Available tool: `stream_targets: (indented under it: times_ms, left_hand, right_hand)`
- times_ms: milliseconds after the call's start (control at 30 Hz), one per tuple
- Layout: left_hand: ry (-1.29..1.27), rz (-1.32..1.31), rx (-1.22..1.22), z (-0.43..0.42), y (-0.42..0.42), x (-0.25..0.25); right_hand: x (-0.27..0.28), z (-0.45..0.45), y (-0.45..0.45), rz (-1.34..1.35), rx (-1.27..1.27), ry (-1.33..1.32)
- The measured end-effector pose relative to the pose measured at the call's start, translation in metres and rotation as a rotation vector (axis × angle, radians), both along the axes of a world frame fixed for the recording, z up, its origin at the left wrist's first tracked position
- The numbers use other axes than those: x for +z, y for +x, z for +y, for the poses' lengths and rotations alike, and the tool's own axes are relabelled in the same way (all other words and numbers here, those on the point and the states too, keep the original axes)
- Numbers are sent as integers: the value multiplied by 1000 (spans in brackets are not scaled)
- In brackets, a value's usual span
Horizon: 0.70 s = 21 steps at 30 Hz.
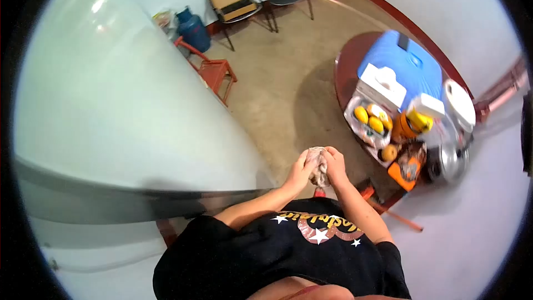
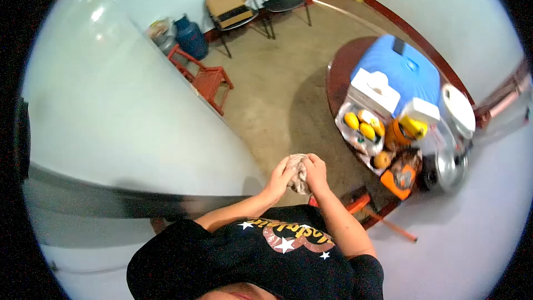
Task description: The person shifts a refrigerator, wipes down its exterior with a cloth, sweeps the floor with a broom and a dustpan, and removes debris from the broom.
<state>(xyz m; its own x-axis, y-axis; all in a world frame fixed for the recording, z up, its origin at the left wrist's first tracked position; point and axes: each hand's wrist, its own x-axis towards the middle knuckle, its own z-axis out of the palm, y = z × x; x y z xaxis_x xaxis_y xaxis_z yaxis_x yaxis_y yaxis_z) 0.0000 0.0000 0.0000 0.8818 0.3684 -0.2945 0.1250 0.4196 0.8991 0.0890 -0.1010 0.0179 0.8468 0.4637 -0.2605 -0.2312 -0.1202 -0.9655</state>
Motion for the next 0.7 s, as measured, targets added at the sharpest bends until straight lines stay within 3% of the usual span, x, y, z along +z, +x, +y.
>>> stream_targets:
  times_ms: [67,100,167,233,367,433,500,533,567,633,700]
  left_hand:
    - [397,-67,-19,-2,-19,6]
    - [360,-66,15,3,30,5]
    - [482,-22,120,21,25,10]
    - [354,94,160,42,27,49]
    - [655,334,400,61,-11,40]
    - [561,346,516,69,-24,22]
    - [471,367,619,83,-24,21]
    - [270,395,705,89,-16,37]
    - [59,417,785,95,-8,48]
    - [13,416,854,114,3,51]
    - [-8,294,913,127,8,49]
  right_hand:
    - [-20,-1,9,252,78,157]
    - [-25,7,68,256,107,62]
    - [-40,37,85,126,254,6]
    - [-44,79,122,183,299,27]
    - [-80,145,161,352,486,-150]
    - [-88,185,181,349,583,-214]
    - [-84,223,199,296,846,-308]
    - [-134,243,209,331,746,-253]
    - [-139,261,221,327,768,-259]
    - [-142,294,248,229,869,-482]
    - [-188,335,285,135,973,-534]
